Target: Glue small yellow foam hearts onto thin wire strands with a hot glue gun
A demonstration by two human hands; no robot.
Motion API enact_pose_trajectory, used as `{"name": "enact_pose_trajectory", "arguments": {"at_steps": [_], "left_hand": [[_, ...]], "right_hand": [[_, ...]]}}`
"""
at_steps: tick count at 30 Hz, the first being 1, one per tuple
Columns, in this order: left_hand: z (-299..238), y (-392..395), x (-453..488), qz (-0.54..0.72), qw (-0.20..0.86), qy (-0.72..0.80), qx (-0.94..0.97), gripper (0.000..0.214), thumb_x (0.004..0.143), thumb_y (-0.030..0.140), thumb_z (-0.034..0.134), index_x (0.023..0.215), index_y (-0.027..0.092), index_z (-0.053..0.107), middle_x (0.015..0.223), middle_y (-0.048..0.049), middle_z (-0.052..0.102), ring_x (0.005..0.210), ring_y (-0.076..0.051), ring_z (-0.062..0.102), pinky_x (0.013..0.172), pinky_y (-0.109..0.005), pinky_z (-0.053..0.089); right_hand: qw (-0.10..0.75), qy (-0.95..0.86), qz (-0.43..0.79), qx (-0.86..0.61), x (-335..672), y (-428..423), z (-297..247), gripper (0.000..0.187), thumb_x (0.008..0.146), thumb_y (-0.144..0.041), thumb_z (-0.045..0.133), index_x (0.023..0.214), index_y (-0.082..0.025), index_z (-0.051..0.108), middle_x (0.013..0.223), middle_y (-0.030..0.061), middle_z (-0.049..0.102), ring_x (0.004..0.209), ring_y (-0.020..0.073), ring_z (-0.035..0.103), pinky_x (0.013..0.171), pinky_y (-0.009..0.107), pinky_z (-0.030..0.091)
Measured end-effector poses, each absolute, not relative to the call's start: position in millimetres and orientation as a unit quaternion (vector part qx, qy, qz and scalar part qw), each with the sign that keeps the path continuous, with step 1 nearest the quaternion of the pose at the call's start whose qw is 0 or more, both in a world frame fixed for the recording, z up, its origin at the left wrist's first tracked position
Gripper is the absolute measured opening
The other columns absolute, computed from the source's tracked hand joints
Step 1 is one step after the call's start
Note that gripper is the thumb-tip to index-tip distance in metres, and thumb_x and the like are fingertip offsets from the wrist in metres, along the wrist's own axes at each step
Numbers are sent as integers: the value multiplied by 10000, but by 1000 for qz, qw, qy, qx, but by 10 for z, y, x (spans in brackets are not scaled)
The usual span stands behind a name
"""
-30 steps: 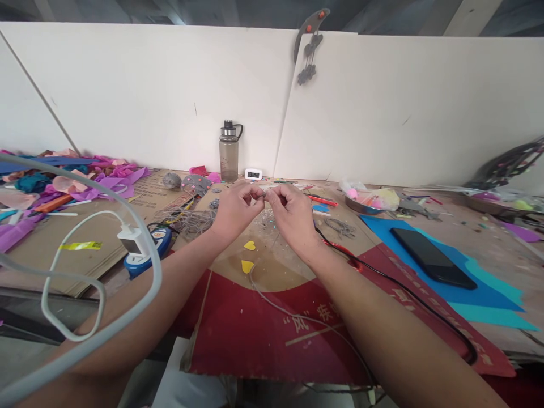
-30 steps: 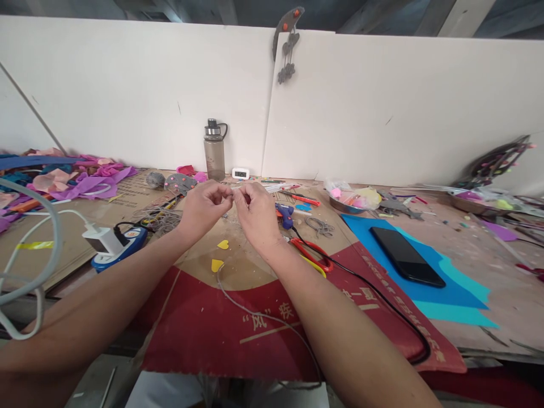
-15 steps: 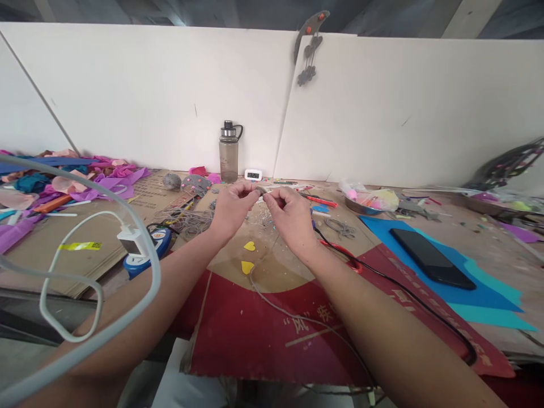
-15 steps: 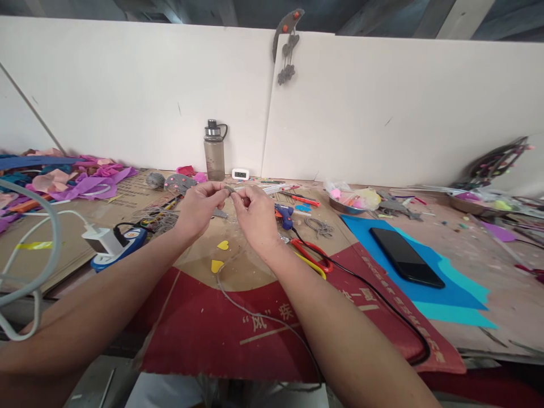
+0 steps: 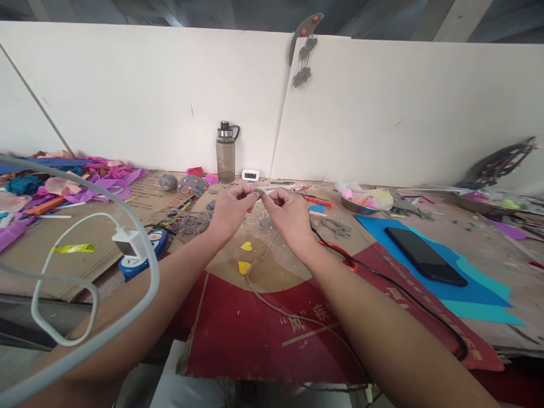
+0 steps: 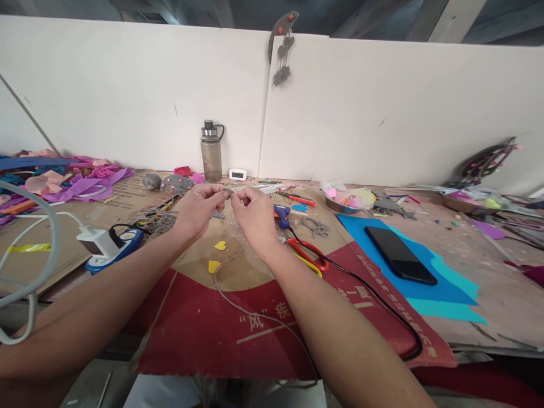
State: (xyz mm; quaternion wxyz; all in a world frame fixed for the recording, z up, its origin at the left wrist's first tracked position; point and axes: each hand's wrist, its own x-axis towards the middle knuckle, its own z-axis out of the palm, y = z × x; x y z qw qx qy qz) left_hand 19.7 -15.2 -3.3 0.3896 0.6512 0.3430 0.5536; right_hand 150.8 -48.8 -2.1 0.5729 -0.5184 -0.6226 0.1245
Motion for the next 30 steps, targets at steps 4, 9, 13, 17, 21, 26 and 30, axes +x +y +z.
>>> {"name": "enact_pose_trajectory", "arguments": {"at_steps": [4, 9, 13, 17, 21, 26, 30], "left_hand": [[-25, -174, 221, 562, 421, 333, 630, 175, 728, 263, 620, 597, 163, 564, 545, 35, 484, 530, -75, 419, 558, -231, 340], [-1, -198, 236, 544, 533, 297, 577, 169, 694, 244, 680, 585, 157, 586, 552, 33, 477, 518, -64, 404, 540, -230, 339], [-9, -146, 195, 492, 580, 282, 585, 121, 664, 241, 733, 640, 148, 660, 580, 19, 522, 524, -60, 430, 530, -228, 342], [1, -100, 136, 457, 571, 306, 609, 141, 652, 269, 745, 724, 154, 711, 599, -4, 576, 550, -82, 487, 548, -239, 376], [56, -126, 102, 456, 469, 364, 663, 154, 667, 275, 715, 770, 162, 717, 611, -8, 601, 547, -87, 484, 550, -239, 384], [129, -203, 100, 448, 320, 387, 740, 77, 643, 233, 673, 668, 161, 683, 626, 5, 609, 557, -90, 475, 527, -226, 351], [123, -198, 91, 434, 294, 404, 750, 53, 636, 185, 621, 588, 164, 615, 526, 32, 543, 497, -83, 458, 508, -223, 347]], "right_hand": [[596, -597, 164, -512, 1511, -485, -22, 119, 756, -303, 583, 744, -185, 598, 541, -74, 393, 514, 92, 342, 522, 241, 273], [603, -573, 244, -499, 1514, -474, -7, 115, 705, -295, 574, 707, -183, 598, 524, -81, 341, 497, 83, 271, 492, 237, 231], [617, -534, 290, -501, 1588, -369, -68, 100, 633, -286, 572, 648, -188, 559, 533, -74, 391, 503, 80, 288, 488, 232, 224], [602, -547, 300, -498, 1674, -294, -124, 106, 621, -288, 569, 647, -186, 576, 549, -67, 430, 516, 83, 316, 496, 229, 239], [566, -584, 271, -516, 1674, -374, -74, 90, 622, -271, 565, 650, -186, 567, 537, -68, 428, 509, 82, 320, 496, 228, 247], [520, -629, 198, -543, 1623, -492, -15, 47, 630, -241, 548, 641, -195, 553, 517, -64, 426, 502, 93, 339, 490, 235, 252], [516, -645, 180, -534, 1618, -487, -32, 95, 678, -271, 569, 689, -185, 608, 544, -50, 465, 527, 100, 367, 515, 237, 280]]}}
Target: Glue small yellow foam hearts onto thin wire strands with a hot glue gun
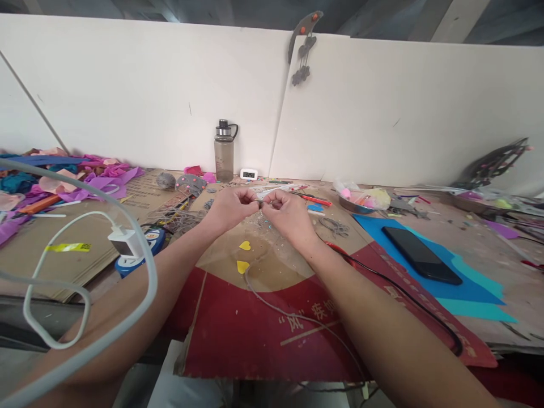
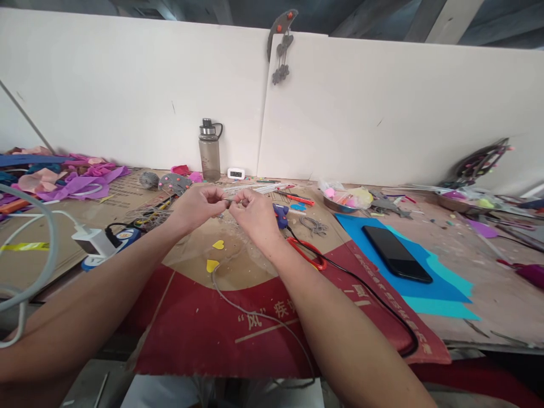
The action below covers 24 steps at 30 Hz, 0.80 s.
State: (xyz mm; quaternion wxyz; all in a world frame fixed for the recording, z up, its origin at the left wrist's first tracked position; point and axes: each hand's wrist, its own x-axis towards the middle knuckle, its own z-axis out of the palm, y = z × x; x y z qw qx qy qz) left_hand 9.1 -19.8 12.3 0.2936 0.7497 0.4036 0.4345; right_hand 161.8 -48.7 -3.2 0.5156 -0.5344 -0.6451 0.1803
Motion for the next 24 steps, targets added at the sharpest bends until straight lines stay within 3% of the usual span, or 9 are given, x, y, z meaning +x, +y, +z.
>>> {"name": "enact_pose_trajectory", "arguments": {"at_steps": [6, 12, 18, 24], "left_hand": [[41, -106, 71, 447, 380, 377, 717, 120, 684, 215, 603, 582, 168, 561, 503, 18, 548, 454, -81, 473, 490, -222, 386], [50, -126, 89, 442, 433, 356, 700, 128, 694, 214, 640, 592, 157, 589, 533, 6, 582, 484, -81, 519, 518, -220, 431], [99, -101, 19, 402, 575, 316, 639, 170, 694, 259, 714, 824, 149, 698, 707, -74, 687, 632, -136, 647, 640, -282, 528], [108, -124, -12, 385, 441, 352, 731, 168, 702, 259, 692, 830, 161, 738, 622, -43, 673, 544, -111, 600, 558, -234, 491]], "right_hand": [[516, -641, 290, -488, 1654, -479, -42, 231, 757, -382, 562, 795, -172, 650, 611, -38, 498, 526, 93, 347, 509, 233, 279], [531, -638, 265, -491, 1677, -440, -63, 205, 749, -356, 569, 747, -163, 638, 599, -43, 480, 546, 92, 359, 533, 232, 291], [522, -642, 229, -513, 1742, -391, -44, 143, 715, -306, 562, 682, -173, 605, 563, -59, 457, 516, 87, 340, 527, 234, 286], [465, -692, 150, -531, 1728, -471, -3, 112, 706, -238, 532, 709, -182, 629, 537, -52, 464, 521, 102, 381, 538, 242, 288]]}}
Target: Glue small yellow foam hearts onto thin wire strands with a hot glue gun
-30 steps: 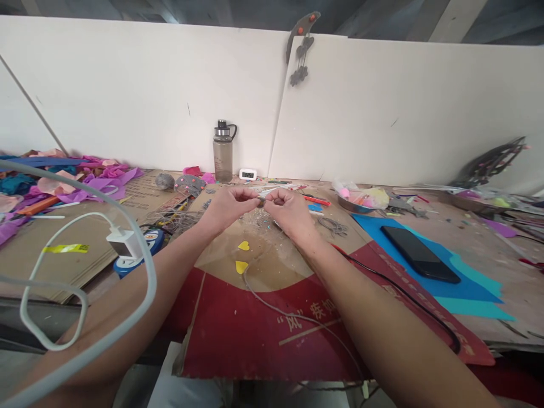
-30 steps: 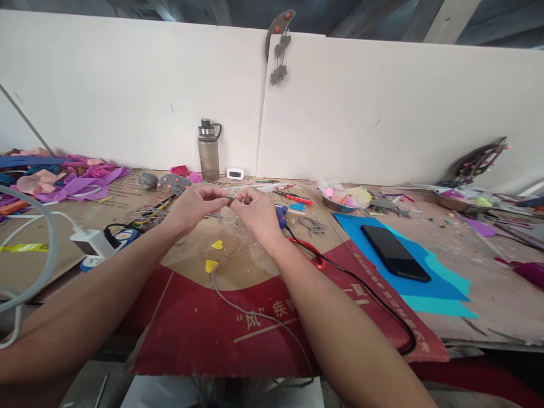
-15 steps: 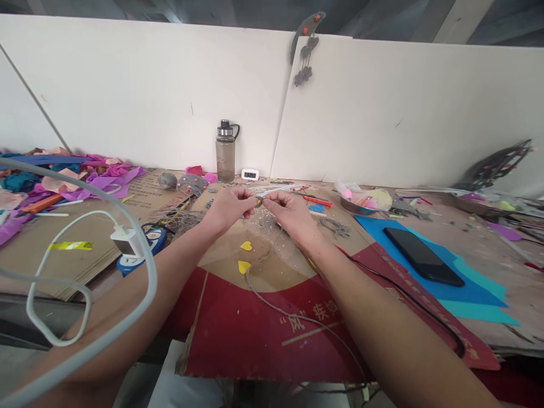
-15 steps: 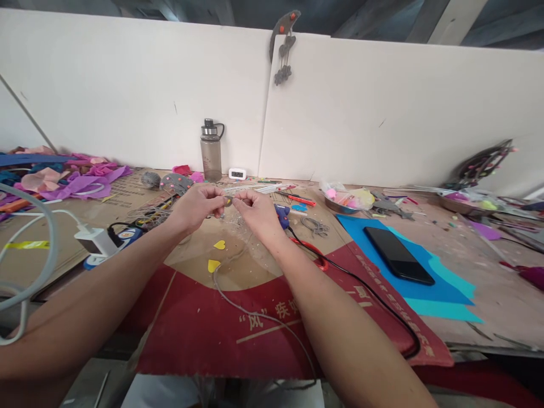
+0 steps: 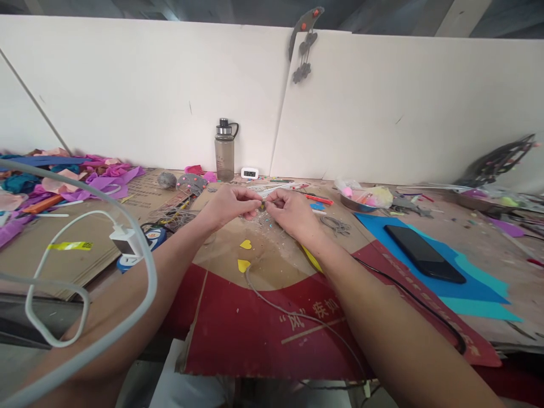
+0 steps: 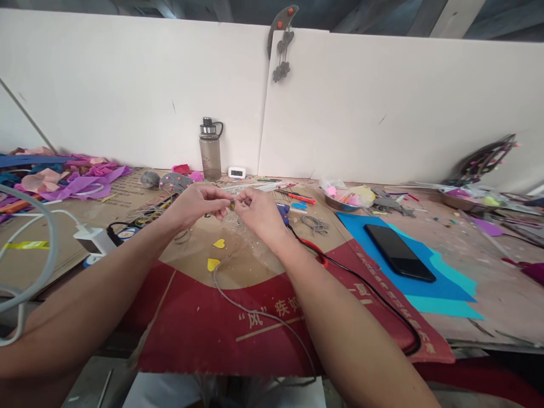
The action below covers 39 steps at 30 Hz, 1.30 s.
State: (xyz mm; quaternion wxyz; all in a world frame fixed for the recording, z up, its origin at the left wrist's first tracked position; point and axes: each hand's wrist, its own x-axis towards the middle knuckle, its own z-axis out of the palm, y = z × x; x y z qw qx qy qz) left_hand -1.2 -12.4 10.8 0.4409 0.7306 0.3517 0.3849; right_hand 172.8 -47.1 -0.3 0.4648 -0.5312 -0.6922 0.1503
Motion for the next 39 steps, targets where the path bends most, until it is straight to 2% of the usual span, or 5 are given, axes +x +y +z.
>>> {"name": "enact_pose_trajectory", "arguments": {"at_steps": [11, 14, 21, 32, 39], "left_hand": [[56, -134, 24, 382, 278, 411, 780, 79, 674, 223, 609, 678, 165, 663, 533, -9, 648, 498, -128, 598, 507, -216, 430], [46, -118, 28, 417, 301, 413, 752, 58, 659, 201, 590, 676, 163, 630, 560, -8, 646, 491, -120, 584, 511, -223, 447], [46, -114, 35, 475, 344, 407, 700, 49, 656, 207, 603, 662, 162, 618, 557, 0, 619, 460, -92, 519, 472, -213, 419], [31, -121, 61, 488, 330, 395, 705, 143, 728, 289, 643, 719, 146, 651, 577, -11, 631, 492, -109, 578, 517, -236, 472], [8, -81, 94, 472, 440, 359, 675, 230, 710, 350, 720, 753, 132, 664, 644, -37, 681, 568, -125, 641, 628, -276, 558]], "right_hand": [[440, -735, 82, -510, 1683, -465, -63, 104, 791, -246, 530, 801, -184, 613, 602, -32, 505, 573, 126, 438, 606, 261, 333], [458, -725, 94, -505, 1682, -467, -83, 135, 815, -276, 530, 903, -184, 577, 652, -28, 532, 605, 134, 469, 623, 263, 352], [478, -726, 101, -484, 1645, -480, -103, 95, 835, -246, 484, 769, -199, 534, 686, -16, 560, 633, 131, 487, 643, 262, 362], [527, -688, 169, -469, 1582, -549, -63, 161, 836, -303, 500, 774, -186, 591, 701, -12, 589, 624, 119, 467, 613, 250, 361], [575, -614, 241, -484, 1660, -494, -11, 219, 799, -362, 552, 709, -168, 598, 601, -43, 475, 563, 102, 366, 569, 250, 324]]}}
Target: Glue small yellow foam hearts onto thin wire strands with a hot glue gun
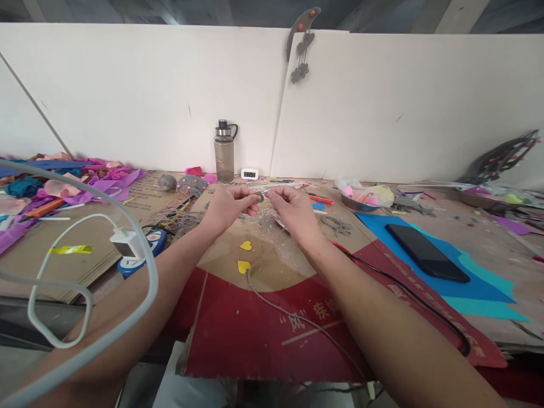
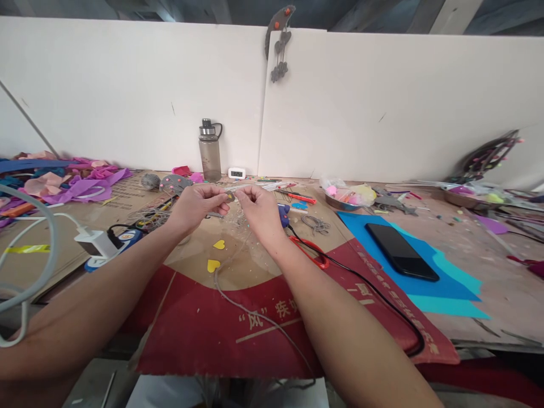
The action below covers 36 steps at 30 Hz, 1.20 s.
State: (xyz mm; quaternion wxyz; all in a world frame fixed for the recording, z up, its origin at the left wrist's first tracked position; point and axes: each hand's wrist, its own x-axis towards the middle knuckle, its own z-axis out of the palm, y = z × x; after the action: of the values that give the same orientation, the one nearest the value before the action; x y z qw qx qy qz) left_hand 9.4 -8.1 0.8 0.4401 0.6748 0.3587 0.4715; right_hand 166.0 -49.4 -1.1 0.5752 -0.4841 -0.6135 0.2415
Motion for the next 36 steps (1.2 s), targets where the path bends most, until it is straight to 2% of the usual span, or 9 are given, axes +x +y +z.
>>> {"name": "enact_pose_trajectory", "arguments": {"at_steps": [7, 14, 23, 31, 36], "left_hand": [[9, -90, 85, 486, 427, 348, 678, 243, 716, 354, 717, 780, 124, 673, 646, -31, 682, 567, -124, 644, 617, -268, 558], [32, -124, 80, 502, 371, 373, 686, 218, 718, 335, 700, 784, 129, 668, 636, -22, 673, 544, -132, 644, 581, -258, 535], [-29, -50, 75, 543, 397, 336, 659, 174, 720, 309, 691, 762, 143, 661, 685, -10, 671, 578, -107, 628, 610, -243, 544], [23, -89, 57, 556, 350, 352, 666, 136, 735, 284, 648, 724, 149, 660, 624, 5, 627, 548, -87, 572, 540, -194, 483], [12, 27, 7, 623, 390, 331, 592, 151, 724, 303, 675, 752, 156, 656, 586, 13, 599, 512, -77, 531, 487, -187, 425]], "right_hand": [[563, -648, 202, -470, 1612, -519, -46, 170, 807, -307, 556, 722, -169, 606, 636, -34, 533, 580, 98, 406, 580, 240, 335], [550, -678, 155, -462, 1572, -549, -64, 157, 826, -269, 525, 735, -177, 614, 659, -15, 594, 586, 107, 468, 591, 241, 366], [514, -722, 96, -454, 1534, -581, -97, 149, 836, -233, 506, 856, -192, 648, 765, 16, 680, 655, 137, 557, 657, 263, 411], [481, -750, 68, -448, 1524, -624, -95, 173, 872, -239, 473, 857, -196, 641, 734, 2, 649, 650, 131, 534, 658, 253, 387], [426, -769, 76, -470, 1516, -618, -85, 238, 887, -265, 453, 745, -195, 631, 653, -12, 610, 630, 131, 528, 626, 238, 383]]}}
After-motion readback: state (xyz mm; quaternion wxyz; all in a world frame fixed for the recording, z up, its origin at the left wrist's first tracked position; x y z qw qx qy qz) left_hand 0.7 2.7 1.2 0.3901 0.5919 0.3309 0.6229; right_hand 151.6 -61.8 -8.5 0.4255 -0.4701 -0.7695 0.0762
